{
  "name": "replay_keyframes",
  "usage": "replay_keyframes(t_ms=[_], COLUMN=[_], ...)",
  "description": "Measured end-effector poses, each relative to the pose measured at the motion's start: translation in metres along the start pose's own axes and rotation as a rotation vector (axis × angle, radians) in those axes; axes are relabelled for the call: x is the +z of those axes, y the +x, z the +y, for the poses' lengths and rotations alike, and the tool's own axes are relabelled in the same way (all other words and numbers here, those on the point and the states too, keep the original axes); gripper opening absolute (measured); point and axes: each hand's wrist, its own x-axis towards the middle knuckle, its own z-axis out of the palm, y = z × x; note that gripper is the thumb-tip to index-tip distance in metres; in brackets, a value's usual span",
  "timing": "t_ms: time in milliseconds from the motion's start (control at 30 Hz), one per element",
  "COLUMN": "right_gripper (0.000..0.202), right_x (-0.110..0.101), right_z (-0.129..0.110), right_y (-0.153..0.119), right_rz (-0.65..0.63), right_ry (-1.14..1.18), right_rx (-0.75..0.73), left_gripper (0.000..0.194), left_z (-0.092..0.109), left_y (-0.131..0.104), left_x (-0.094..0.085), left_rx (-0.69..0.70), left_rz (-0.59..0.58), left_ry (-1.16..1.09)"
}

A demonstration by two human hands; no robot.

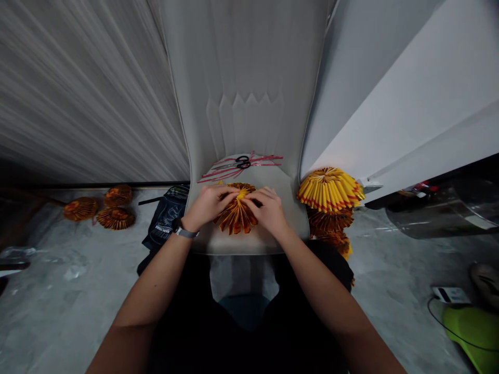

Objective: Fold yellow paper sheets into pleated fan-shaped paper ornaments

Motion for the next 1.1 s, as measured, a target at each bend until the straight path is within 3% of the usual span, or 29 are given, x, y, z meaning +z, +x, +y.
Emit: replay_keyframes(t_ms=[300, 467, 567, 733, 900, 1000, 1100], right_gripper=[0.012, 0.011, 0.030, 0.044, 0.062, 0.073, 0.073], right_x=[0.008, 0.001, -0.007, -0.012, -0.011, -0.008, -0.005], right_z=[0.005, 0.001, 0.002, 0.022, 0.035, 0.032, 0.026], right_y=[-0.001, 0.000, -0.001, -0.008, -0.018, -0.023, -0.025], right_rz=[0.023, -0.013, 0.007, 0.059, -0.030, -0.086, -0.115], right_ry=[0.080, 0.062, 0.123, 0.358, 0.566, 0.635, 0.744], right_rx=[-0.015, 0.024, 0.107, 0.372, 0.453, 0.466, 0.510], left_gripper=[0.025, 0.022, 0.023, 0.031, 0.045, 0.044, 0.036], left_z=[-0.002, -0.002, -0.004, -0.017, -0.042, -0.052, -0.052], left_y=[-0.001, -0.001, -0.001, 0.002, 0.005, 0.007, 0.009], left_x=[0.004, 0.007, 0.004, -0.014, -0.021, -0.012, -0.003], left_rx=[-0.006, -0.055, -0.124, -0.349, -0.493, -0.591, -0.669], left_rz=[0.044, 0.070, 0.096, 0.236, 0.411, 0.409, 0.361], left_ry=[-0.028, -0.044, -0.103, -0.328, -0.658, -0.897, -0.992])
